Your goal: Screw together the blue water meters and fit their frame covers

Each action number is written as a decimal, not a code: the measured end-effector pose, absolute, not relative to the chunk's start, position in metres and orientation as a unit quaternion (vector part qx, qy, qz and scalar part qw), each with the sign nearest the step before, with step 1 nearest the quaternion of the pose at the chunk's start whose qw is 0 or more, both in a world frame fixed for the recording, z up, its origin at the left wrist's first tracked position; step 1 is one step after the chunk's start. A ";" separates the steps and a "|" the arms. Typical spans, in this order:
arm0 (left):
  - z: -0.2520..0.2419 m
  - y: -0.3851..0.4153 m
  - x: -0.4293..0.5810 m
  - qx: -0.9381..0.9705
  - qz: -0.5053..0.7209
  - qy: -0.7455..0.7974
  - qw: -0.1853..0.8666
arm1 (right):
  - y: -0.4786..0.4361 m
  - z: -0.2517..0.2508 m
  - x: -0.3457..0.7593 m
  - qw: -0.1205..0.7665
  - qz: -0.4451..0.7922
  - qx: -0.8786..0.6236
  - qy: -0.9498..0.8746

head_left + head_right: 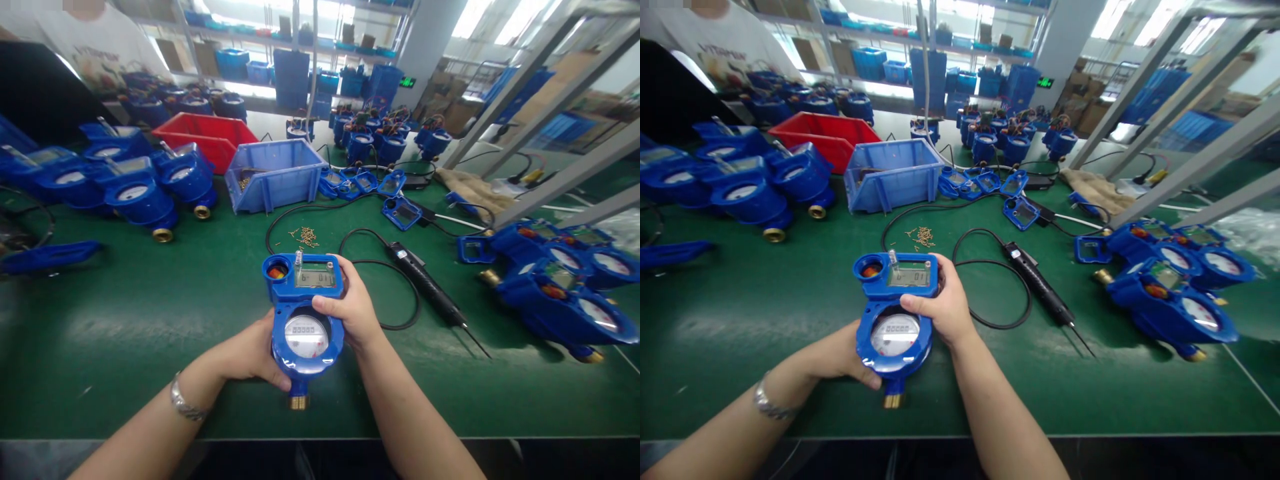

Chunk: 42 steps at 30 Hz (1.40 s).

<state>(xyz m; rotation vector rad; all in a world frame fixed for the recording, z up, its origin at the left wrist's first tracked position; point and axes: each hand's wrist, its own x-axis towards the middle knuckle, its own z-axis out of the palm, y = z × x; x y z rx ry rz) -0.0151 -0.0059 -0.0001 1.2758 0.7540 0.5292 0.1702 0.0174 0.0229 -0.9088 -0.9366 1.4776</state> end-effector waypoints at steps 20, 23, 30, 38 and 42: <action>0.015 -0.038 -0.007 0.500 0.236 0.344 0.759 | -0.094 0.001 0.185 0.373 0.625 -0.489 -0.480; 0.017 -0.037 -0.009 0.503 0.201 0.327 0.774 | -0.098 -0.008 0.162 0.454 0.596 -0.491 -0.445; 0.017 -0.032 -0.004 0.497 0.224 0.358 0.758 | -0.095 -0.011 0.155 0.465 0.571 -0.499 -0.456; 0.016 -0.042 -0.006 0.479 0.247 0.362 0.761 | -0.098 -0.014 0.170 0.470 0.583 -0.516 -0.416; 0.012 -0.051 0.001 0.512 0.280 0.407 0.702 | -0.096 -0.022 0.169 0.470 0.582 -0.515 -0.418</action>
